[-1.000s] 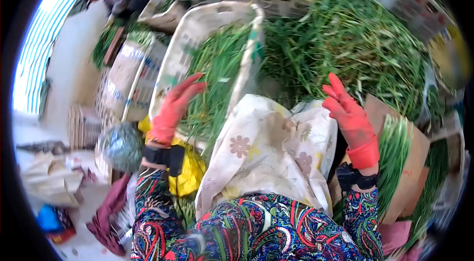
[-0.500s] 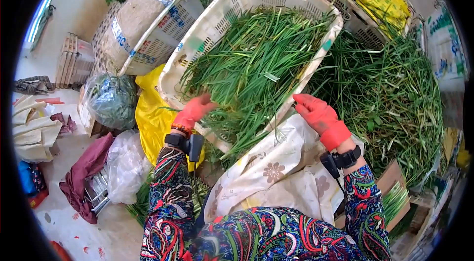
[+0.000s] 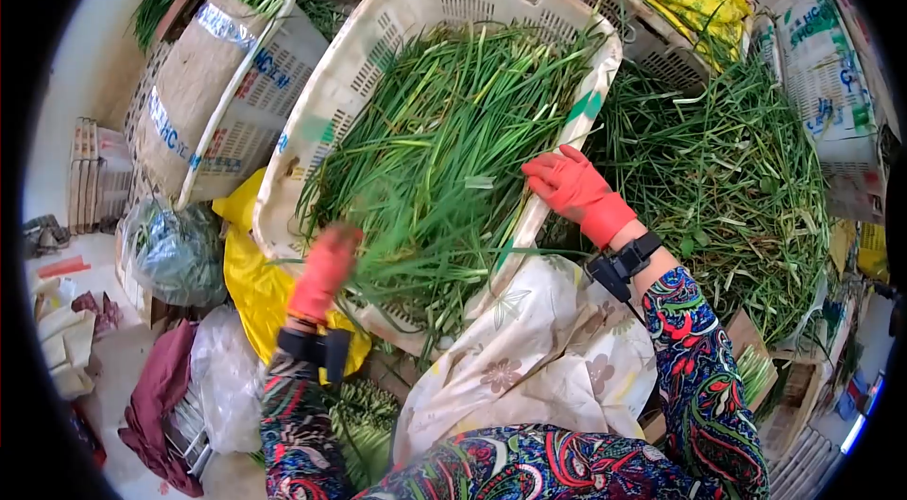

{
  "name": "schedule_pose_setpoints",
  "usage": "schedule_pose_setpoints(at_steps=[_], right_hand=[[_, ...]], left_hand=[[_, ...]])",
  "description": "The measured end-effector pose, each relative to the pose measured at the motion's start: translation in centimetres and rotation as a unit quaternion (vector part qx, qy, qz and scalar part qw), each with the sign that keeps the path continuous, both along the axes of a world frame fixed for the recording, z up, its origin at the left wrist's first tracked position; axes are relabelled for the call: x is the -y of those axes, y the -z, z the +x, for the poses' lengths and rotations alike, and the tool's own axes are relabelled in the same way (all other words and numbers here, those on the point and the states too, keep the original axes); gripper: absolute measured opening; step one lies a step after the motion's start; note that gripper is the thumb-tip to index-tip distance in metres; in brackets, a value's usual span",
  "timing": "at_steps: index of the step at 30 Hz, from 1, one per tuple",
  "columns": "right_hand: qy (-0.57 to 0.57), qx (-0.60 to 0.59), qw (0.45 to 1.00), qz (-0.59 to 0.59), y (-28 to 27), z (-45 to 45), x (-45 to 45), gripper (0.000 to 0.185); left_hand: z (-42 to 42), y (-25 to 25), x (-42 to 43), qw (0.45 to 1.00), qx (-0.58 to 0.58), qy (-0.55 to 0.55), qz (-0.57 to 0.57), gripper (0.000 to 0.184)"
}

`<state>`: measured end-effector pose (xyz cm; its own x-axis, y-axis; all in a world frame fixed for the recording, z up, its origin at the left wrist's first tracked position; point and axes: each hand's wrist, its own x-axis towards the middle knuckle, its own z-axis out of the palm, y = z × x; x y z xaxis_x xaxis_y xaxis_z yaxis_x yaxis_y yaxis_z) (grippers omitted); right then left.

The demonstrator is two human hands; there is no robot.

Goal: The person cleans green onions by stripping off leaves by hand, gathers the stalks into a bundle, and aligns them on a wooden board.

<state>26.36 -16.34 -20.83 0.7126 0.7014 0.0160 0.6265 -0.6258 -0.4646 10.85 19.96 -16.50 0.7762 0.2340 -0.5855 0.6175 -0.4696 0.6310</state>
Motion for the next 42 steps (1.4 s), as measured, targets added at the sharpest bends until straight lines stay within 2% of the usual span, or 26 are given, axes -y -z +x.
schedule_pose_setpoints(at_steps=[2, 4, 6, 8, 9, 10, 11, 12, 13, 14, 15, 17, 18, 21, 22, 24, 28, 29, 32, 33, 34, 35, 38, 39, 40, 42], right_hand=[[0.035, -0.025, 0.999, 0.031, -0.3, 1.5, 0.2, 0.027], [0.067, -0.031, 0.996, 0.049, 0.1, 2.9, 0.6, 0.026], [0.070, -0.003, 0.994, 0.082, 0.5, 4.0, 0.6, 0.029], [0.075, 0.038, 0.993, 0.080, 0.8, 5.0, -0.1, 0.030], [0.083, 0.068, 0.987, 0.120, 1.6, 5.6, -0.3, 0.033], [0.100, 0.062, 0.981, 0.153, 1.6, 6.1, -0.5, 0.033], [0.118, 0.054, 0.974, 0.185, 1.4, 6.2, -0.6, 0.034], [0.136, 0.046, 0.966, 0.217, 1.2, 6.3, -0.8, 0.035], [0.156, 0.063, 0.969, 0.181, 1.2, 5.9, -1.0, 0.040], [0.135, 0.108, 0.970, 0.170, 0.7, 5.7, -1.4, 0.042], [0.121, 0.081, 0.974, 0.177, 1.0, 5.7, -1.4, 0.042], [0.100, 0.040, 0.977, 0.182, 1.3, 6.0, -1.5, 0.039], [0.099, 0.046, 0.980, 0.169, 1.2, 5.8, -1.4, 0.037], [0.100, 0.067, 0.981, 0.153, 1.4, 5.6, -1.5, 0.030], [0.100, 0.062, 0.982, 0.147, 1.4, 5.7, -1.5, 0.029], [0.099, 0.051, 0.984, 0.137, 1.3, 5.7, -1.3, 0.028], [0.102, 0.059, 0.982, 0.147, 1.5, 5.7, -1.3, 0.027], [0.105, 0.053, 0.981, 0.152, 1.5, 5.6, -1.4, 0.026], [0.110, 0.065, 0.978, 0.162, 1.5, 5.5, -1.1, 0.025], [0.110, 0.082, 0.976, 0.167, 1.7, 5.5, -1.1, 0.025], [0.111, 0.100, 0.974, 0.173, 1.9, 5.5, -1.2, 0.025], [0.104, 0.087, 0.982, 0.133, 1.8, 5.6, -1.0, 0.025], [0.138, -0.005, 0.968, 0.211, 1.3, 5.7, -1.2, 0.029], [0.187, -0.080, 0.940, 0.273, 0.9, 5.9, -1.3, 0.033], [0.285, -0.274, 0.772, 0.498, 1.3, 6.0, -2.5, 0.039], [0.402, -0.361, 0.541, 0.644, 0.7, 8.5, -2.9, 0.039]], left_hand=[[3.3, -1.7, -4.2, 0.988, 0.102, -0.073, -0.087, 0.019], [6.8, -1.9, -6.0, 0.982, 0.186, -0.042, -0.015, 0.021], [10.8, 0.9, -7.9, 0.924, 0.323, 0.069, 0.192, 0.031], [15.1, -2.3, -4.0, 0.905, 0.091, 0.093, 0.406, 0.053], [17.0, 0.6, -5.3, 0.869, 0.222, 0.098, 0.432, 0.070], [18.5, 1.0, -3.1, 0.801, 0.265, 0.091, 0.529, 0.074], [20.3, 3.1, -2.4, 0.743, 0.342, 0.151, 0.555, 0.073], [21.2, 3.6, 1.2, 0.815, 0.357, 0.144, 0.434, 0.068], [21.8, 0.1, 6.3, 0.899, 0.239, 0.181, 0.318, 0.050], [22.3, 1.9, 9.0, 0.881, 0.216, 0.262, 0.330, 0.035], [22.9, 4.7, 11.3, 0.897, 0.199, 0.274, 0.285, 0.030], [24.2, 6.3, 14.9, 0.907, 0.134, 0.273, 0.292, 0.046], [25.2, 7.4, 16.0, 0.923, 0.031, 0.255, 0.286, 0.069], [27.3, 10.5, 17.3, 0.940, -0.066, 0.212, 0.260, 0.102], [28.0, 11.0, 17.7, 0.933, -0.065, 0.206, 0.289, 0.103], [29.3, 11.6, 17.5, 0.942, -0.093, 0.198, 0.255, 0.104], [29.6, 12.9, 17.8, 0.956, -0.062, 0.161, 0.238, 0.089], [29.3, 13.3, 17.9, 0.963, -0.046, 0.137, 0.229, 0.075], [28.8, 13.7, 16.7, 0.975, 0.014, 0.134, 0.176, 0.063], [28.5, 13.5, 16.1, 0.985, 0.046, 0.111, 0.123, 0.053], [27.8, 10.3, 16.5, 0.988, 0.060, 0.079, 0.115, 0.053], [27.0, 9.8, 16.1, 0.991, 0.092, 0.049, 0.080, 0.052], [23.9, 8.8, 14.0, 0.971, 0.239, 0.006, -0.021, 0.052], [22.7, 8.7, 13.8, 0.959, 0.282, 0.000, -0.004, 0.052], [21.6, 8.9, 13.5, 0.946, 0.324, -0.007, 0.012, 0.053], [19.6, 7.4, 13.5, 0.941, 0.338, 0.004, -0.023, 0.057]])
